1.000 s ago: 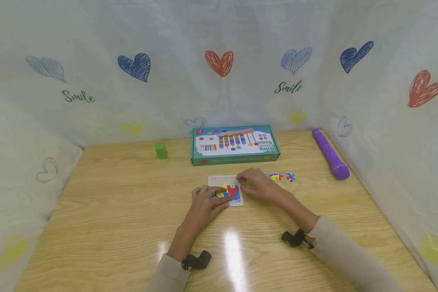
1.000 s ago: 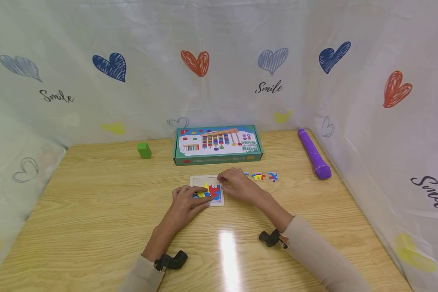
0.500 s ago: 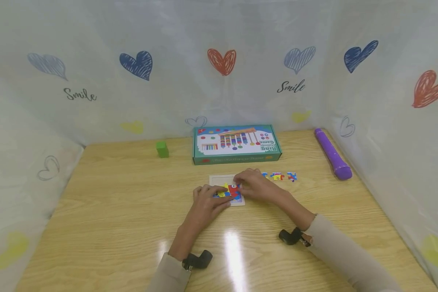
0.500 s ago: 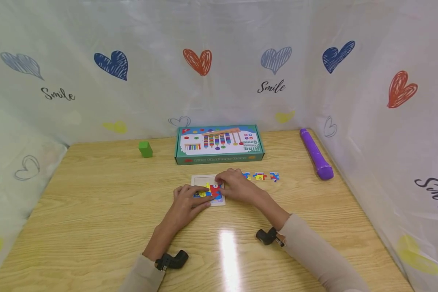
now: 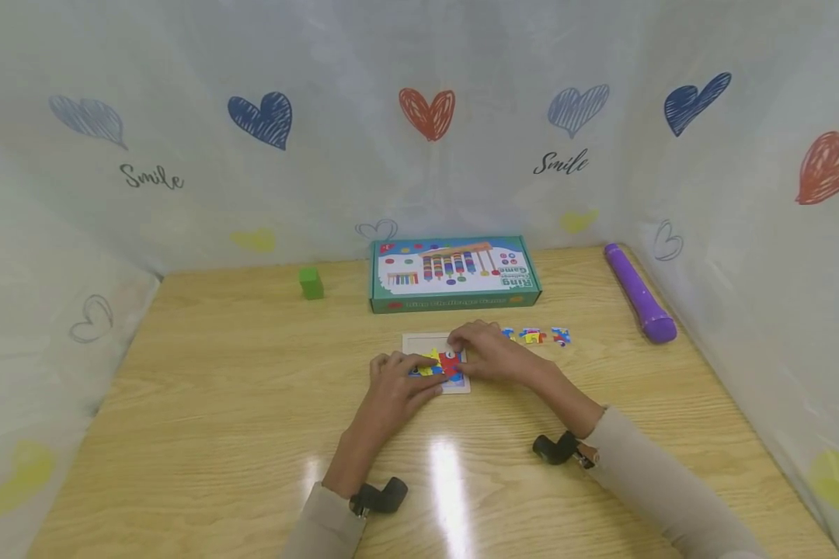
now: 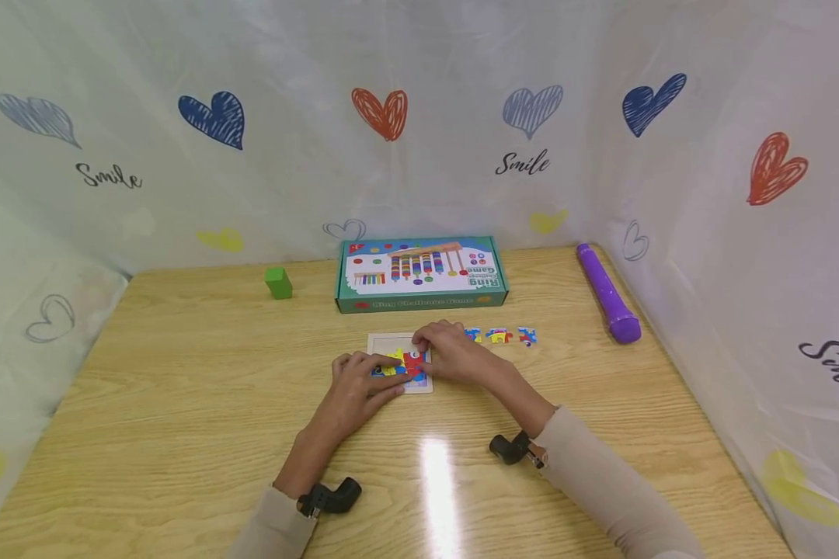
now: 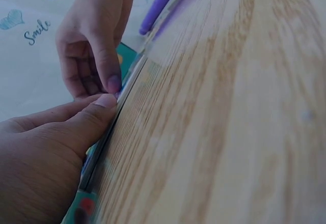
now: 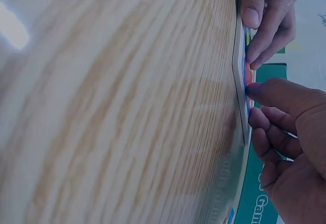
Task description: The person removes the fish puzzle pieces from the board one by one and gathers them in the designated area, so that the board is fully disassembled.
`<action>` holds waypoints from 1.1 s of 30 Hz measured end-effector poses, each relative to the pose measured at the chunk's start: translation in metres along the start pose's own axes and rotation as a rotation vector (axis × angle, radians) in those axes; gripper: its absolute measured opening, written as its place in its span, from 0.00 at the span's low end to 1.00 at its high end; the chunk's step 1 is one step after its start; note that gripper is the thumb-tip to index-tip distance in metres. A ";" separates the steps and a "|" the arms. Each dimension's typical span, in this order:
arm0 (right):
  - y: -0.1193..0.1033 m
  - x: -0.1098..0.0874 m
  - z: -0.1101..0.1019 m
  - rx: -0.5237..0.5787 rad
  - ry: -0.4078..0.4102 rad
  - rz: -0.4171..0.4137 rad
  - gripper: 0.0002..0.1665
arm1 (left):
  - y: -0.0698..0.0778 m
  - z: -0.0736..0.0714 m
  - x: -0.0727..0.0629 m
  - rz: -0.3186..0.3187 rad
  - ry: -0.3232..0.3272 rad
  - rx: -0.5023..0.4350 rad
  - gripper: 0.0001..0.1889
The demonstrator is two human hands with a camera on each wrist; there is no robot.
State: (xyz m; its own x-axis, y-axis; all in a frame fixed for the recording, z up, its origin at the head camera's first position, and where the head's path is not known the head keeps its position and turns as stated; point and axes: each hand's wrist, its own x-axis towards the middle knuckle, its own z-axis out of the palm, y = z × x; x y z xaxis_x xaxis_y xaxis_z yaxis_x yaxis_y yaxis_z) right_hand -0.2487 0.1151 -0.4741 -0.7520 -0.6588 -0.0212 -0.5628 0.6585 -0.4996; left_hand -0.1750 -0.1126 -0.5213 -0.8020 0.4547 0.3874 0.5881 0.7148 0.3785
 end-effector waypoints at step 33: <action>0.005 -0.001 -0.003 0.183 0.015 0.045 0.15 | -0.001 0.002 0.001 0.001 0.002 -0.024 0.11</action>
State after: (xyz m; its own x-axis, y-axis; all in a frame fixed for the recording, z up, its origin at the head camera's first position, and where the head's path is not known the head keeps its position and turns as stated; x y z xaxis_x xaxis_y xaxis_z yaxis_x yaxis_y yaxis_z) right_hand -0.2523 0.1201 -0.4743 -0.7808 -0.6237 -0.0353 -0.4576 0.6094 -0.6475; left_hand -0.1764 -0.1117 -0.5225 -0.8011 0.4544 0.3895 0.5914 0.7013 0.3982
